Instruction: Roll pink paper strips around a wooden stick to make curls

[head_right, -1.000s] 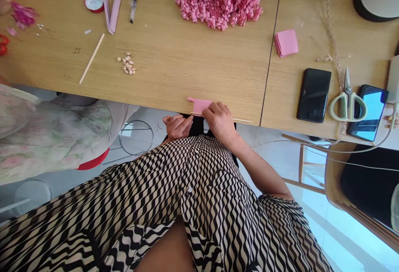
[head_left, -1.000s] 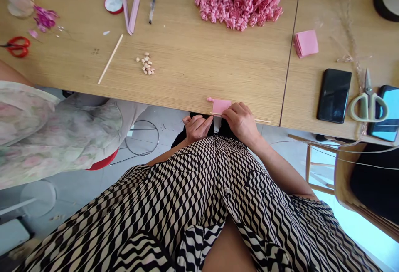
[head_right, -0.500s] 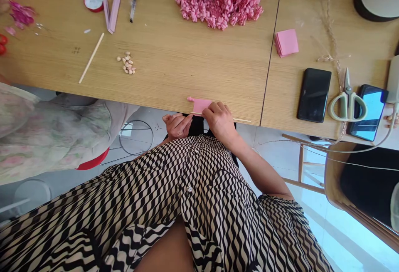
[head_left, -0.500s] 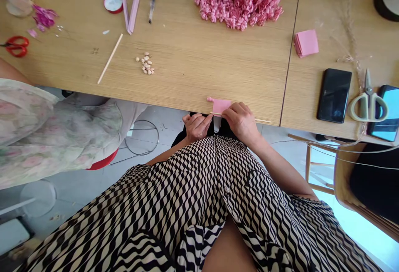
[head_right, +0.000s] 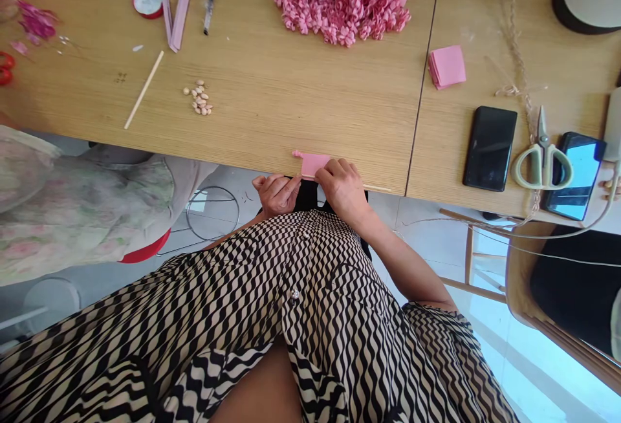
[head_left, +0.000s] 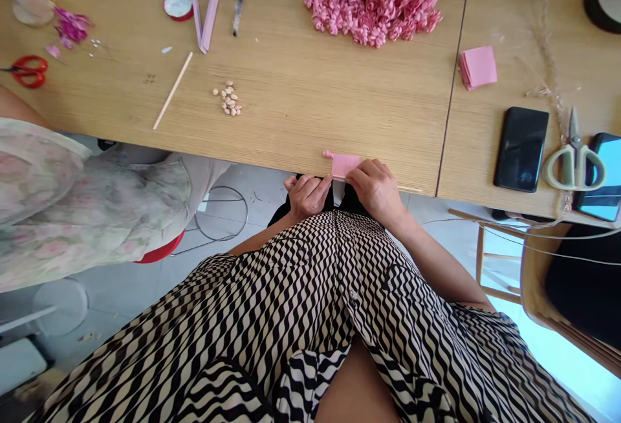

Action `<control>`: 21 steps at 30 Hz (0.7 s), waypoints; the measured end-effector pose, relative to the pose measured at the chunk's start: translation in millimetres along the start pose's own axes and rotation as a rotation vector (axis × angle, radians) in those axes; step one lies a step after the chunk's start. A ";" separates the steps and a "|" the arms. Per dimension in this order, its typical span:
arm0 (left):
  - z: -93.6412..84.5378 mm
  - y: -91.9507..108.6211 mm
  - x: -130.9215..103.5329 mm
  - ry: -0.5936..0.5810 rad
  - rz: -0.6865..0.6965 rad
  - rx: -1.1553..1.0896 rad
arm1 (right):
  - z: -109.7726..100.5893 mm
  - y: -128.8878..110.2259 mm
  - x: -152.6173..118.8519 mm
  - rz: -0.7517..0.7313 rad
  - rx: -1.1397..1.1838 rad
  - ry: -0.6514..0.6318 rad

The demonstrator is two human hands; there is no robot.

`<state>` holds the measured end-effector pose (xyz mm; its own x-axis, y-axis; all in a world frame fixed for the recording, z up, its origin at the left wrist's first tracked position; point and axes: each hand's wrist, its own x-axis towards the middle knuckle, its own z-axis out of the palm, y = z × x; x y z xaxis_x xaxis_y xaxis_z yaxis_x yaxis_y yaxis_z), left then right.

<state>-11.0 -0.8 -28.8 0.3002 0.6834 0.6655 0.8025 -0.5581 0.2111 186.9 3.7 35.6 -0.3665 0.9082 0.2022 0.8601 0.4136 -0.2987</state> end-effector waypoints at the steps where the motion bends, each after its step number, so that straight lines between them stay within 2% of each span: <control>1: -1.3 1.0 1.5 0.011 0.003 0.016 | -0.2 -0.1 0.0 -0.002 -0.003 -0.002; 10: -6.4 5.3 7.1 -0.047 -0.031 0.044 | 0.5 1.4 -1.2 -0.014 0.009 0.017; 21: -8.2 11.9 14.6 -0.125 -0.090 0.038 | -4.7 5.7 0.5 0.031 0.188 0.006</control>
<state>-1.3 -1.4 -10.8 0.2859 0.7846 0.5501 0.8473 -0.4752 0.2374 193.3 6.2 38.3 -0.3381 0.9205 0.1959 0.7891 0.3907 -0.4740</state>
